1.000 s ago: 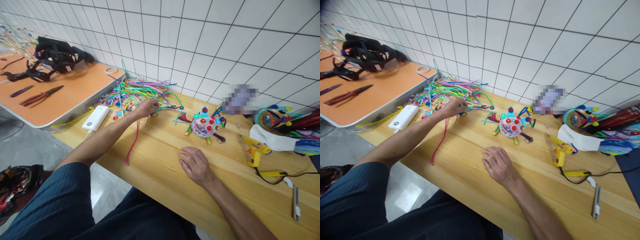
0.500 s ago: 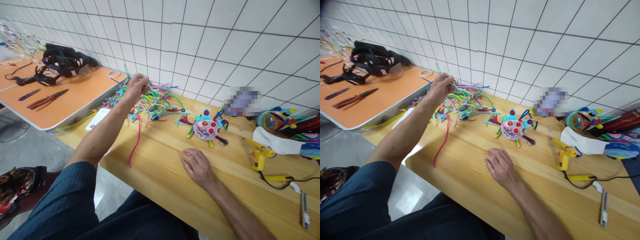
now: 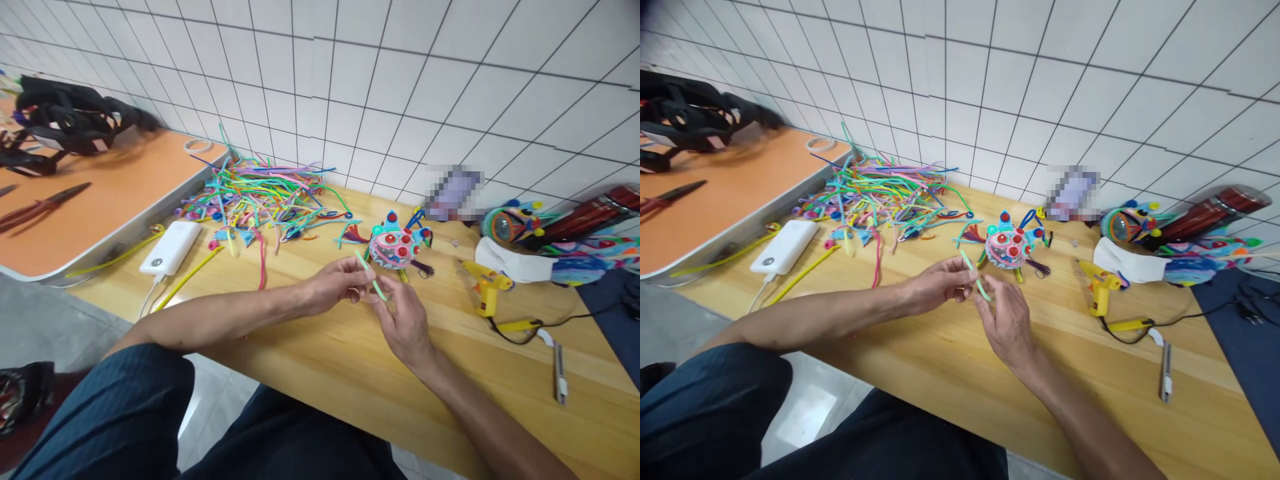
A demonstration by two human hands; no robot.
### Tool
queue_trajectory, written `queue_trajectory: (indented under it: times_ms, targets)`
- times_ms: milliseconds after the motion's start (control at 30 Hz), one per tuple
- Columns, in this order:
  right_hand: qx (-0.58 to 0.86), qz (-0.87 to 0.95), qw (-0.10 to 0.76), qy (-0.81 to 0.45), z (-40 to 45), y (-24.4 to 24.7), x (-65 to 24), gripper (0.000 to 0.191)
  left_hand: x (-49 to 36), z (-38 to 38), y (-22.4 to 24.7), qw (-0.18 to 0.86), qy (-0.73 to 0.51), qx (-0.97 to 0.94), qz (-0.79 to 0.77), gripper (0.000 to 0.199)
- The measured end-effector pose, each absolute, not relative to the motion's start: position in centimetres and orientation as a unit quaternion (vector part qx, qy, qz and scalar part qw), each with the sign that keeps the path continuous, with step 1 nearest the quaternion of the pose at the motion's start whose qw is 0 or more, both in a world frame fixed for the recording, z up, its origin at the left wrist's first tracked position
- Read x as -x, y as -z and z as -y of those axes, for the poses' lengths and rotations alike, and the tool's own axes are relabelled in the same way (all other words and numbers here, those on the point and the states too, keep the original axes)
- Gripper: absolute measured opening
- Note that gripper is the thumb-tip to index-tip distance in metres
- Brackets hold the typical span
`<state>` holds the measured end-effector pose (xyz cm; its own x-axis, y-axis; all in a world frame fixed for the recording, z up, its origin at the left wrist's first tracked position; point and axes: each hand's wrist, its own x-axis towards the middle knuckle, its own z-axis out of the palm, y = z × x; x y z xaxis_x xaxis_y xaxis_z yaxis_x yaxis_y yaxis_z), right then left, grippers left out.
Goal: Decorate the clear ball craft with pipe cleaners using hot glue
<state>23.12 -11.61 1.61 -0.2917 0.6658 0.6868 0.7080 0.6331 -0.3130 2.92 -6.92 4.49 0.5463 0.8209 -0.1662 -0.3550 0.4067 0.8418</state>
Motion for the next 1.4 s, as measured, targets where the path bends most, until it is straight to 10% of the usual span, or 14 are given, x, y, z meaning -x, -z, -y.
queue_trajectory:
  times_ms: [400, 700, 1400]
  targets:
    - [0.388, 0.847, 0.363, 0.006, 10.4, 0.0, -27.9, 0.023, -2.4, 4.0, -0.8, 0.699, -0.244, -0.569, -0.358, 0.044]
    - [0.421, 0.823, 0.376, -0.053, 10.7, -0.5, -28.7, 0.019, -2.4, 4.9, 1.1, 0.443, -0.256, -0.803, -0.304, 0.017]
    - [0.421, 0.827, 0.370, 0.030, 10.6, 0.3, -28.6, 0.031, -1.6, 5.1, 1.1, 0.382, -0.295, -0.819, -0.309, 0.021]
